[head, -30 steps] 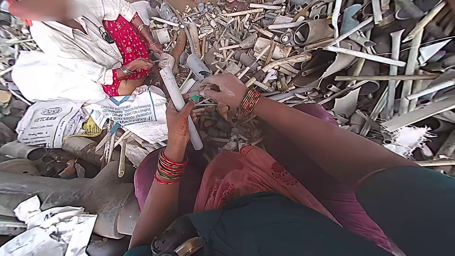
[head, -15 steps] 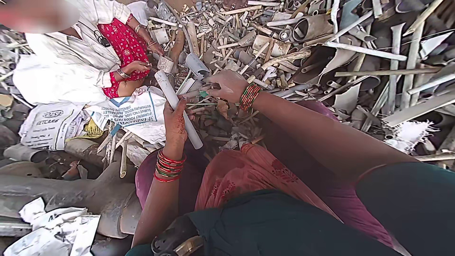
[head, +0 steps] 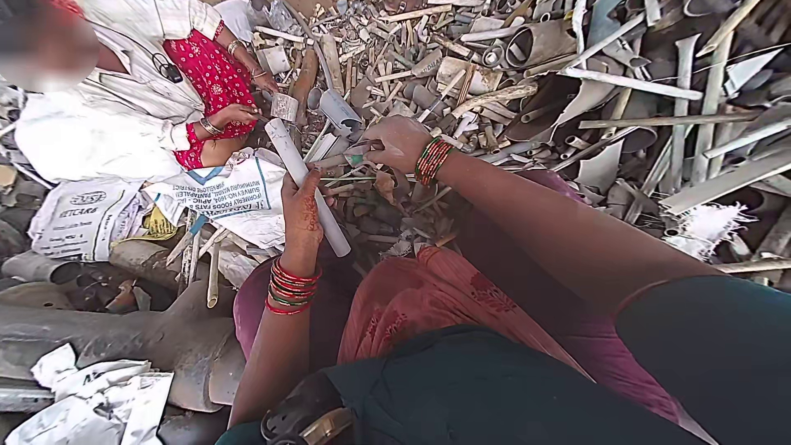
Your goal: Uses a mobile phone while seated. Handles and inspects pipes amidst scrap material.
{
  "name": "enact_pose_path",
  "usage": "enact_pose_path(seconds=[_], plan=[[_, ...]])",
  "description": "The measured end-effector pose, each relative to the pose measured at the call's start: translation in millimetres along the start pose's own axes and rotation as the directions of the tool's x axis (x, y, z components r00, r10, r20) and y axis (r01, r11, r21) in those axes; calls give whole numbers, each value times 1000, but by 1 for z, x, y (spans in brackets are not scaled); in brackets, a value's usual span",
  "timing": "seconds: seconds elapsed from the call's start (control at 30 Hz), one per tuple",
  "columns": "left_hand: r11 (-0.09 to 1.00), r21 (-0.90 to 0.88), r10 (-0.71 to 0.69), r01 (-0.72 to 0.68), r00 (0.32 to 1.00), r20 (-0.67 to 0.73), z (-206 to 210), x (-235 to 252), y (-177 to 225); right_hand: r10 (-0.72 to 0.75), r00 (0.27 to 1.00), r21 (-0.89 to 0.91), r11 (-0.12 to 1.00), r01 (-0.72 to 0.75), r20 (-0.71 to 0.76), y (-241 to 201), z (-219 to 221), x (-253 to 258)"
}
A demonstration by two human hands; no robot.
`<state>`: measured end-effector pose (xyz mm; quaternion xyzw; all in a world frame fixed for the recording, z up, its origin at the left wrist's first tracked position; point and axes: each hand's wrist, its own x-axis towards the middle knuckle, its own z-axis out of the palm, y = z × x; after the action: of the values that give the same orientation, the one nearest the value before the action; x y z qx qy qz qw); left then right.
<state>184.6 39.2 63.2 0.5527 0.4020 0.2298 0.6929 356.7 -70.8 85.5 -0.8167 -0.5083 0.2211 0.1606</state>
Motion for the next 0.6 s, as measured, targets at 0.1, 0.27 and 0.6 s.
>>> enact_pose_path(seconds=[0.1,0.27,0.6], plan=[[1000,14,17,-17,1000,14,-1,-2,-1,22,1000,-21,1000,-22,18,-2,-1,1],[1000,19,17,-17,1000,23,-2,-2,-3,21,1000,-10,1000,-21,3,-2,-1,0],[1000,22,-6,6,1000,0,0,-1,0,61,997,50,997,-58,-46,3,-1,2]])
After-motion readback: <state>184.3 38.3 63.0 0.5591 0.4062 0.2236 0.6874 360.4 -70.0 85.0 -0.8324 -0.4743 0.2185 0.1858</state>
